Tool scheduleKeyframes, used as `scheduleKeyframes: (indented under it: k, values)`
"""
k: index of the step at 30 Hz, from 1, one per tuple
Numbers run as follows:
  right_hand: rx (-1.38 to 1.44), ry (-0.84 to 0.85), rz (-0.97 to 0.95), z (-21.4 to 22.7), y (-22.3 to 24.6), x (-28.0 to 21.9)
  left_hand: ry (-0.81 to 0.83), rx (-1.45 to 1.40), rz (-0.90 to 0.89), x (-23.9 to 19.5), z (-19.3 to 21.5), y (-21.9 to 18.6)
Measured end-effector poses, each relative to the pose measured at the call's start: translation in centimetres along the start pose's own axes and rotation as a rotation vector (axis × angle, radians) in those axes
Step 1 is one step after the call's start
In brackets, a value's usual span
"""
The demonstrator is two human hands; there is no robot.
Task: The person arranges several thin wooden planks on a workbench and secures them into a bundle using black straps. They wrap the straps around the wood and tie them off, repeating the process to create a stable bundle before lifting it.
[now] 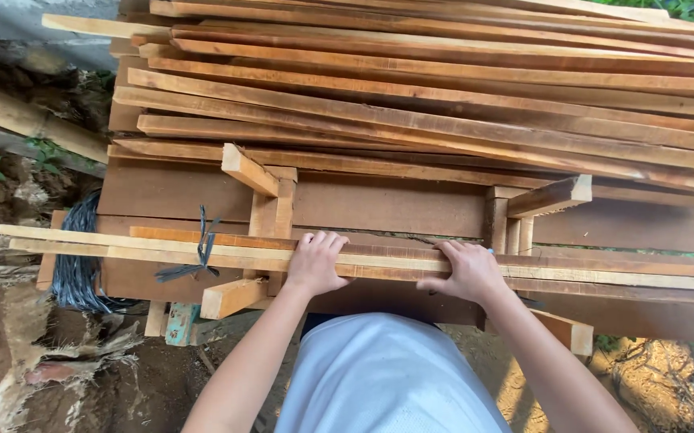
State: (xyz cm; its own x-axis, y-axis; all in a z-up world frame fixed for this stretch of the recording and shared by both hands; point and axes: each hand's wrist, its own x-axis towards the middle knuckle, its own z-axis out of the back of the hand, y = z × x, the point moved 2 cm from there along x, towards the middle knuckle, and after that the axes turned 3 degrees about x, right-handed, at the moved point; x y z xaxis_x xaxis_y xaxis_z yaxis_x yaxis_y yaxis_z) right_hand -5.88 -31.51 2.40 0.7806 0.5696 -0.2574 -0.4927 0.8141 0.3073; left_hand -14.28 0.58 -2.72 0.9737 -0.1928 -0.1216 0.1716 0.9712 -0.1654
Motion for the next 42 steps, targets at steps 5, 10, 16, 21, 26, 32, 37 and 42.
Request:
scheduleKeyframes:
  k: [5,10,16,21,26,32,37,42]
  values:
    - [0.180,0.467,-0.381,3.5,1.2,3.9,0.195,-0.018,0.038,1.6,2.8,-2.4]
    - [0.424,0.475,-0.470,-0.1,-3.0,7.4,0.091,-0.014,-0.103,2.7,1.3,-5.2]
    - [0.392,0.881,-0.546,2.2,-1.1,7.2,-0.144,-0.012,-0.087,1.9,0.2,-5.2]
    - [0.238,0.968,-0.540,1.7,-0.7,9.2,-0.582,-0.559,-0.186,0.0,-2.2,-6.2]
    - [0.326,0.986,-0.538,5.6,2.6,9.1,0.207,-1.282,0.421,-3.9,-1.4,-7.5]
    - [0.294,0.951,-0.467,0.9,0.4,8.9,0.209,-2.283,1.288,-0.6,3.3,-11.3]
    - [0.244,0.731,-0.402,0.5,0.3,8.8,-0.035,-2.419,1.381,0.2,2.0,-12.3]
    - [0.086,0.250,-0.325,1.4,-0.6,11.1,-0.238,-2.469,1.223,3.9,-3.1,-9.2]
